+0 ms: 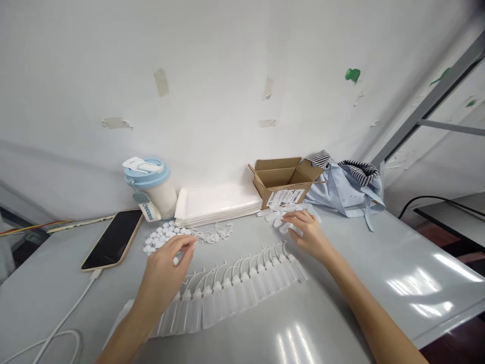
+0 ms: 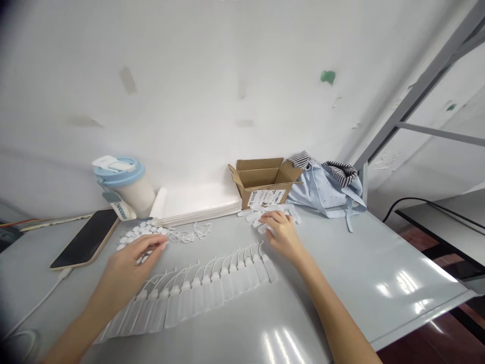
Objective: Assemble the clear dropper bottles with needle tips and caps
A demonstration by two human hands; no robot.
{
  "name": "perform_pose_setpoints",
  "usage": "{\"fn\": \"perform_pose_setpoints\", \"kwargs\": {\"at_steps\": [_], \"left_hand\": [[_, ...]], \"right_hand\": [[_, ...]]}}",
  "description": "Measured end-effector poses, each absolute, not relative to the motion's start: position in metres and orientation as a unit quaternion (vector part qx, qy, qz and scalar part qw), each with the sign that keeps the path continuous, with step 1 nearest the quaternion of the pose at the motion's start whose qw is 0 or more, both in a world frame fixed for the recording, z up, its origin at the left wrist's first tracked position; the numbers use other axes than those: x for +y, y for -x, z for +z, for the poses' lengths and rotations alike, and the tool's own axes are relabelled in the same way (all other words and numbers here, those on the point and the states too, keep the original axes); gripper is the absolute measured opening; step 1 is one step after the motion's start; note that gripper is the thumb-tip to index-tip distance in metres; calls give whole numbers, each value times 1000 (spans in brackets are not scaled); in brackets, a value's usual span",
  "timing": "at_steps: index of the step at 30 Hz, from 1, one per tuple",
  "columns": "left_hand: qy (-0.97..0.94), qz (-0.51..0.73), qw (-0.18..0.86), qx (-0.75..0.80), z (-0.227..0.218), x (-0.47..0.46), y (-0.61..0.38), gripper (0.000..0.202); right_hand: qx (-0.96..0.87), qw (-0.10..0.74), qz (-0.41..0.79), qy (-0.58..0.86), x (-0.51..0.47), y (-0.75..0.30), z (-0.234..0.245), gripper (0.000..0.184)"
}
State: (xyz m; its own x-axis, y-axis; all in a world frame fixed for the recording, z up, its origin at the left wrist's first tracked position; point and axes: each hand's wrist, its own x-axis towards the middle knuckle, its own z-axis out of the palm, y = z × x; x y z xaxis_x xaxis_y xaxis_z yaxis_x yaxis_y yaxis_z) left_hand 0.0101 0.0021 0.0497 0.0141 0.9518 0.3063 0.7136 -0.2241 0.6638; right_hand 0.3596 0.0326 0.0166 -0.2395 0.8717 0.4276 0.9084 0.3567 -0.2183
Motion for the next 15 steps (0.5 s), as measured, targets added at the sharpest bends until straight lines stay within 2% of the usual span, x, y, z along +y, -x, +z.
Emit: {"fn": "perform_pose_setpoints", "kwargs": {"at_steps": [8,11,15], "left_hand": [[-721,418,-2,552,55,-4,-14,23],[-720,432,-39,542,57,-6,-17,20],[-714,458,-37,529,57,-8,-20,19]], "right_hand": [[-801,175,-1,572,32,-355,12,47],[-808,180,3,561,33,-357,12,50],[-804,241,20,542,34,-360,19,38]]}}
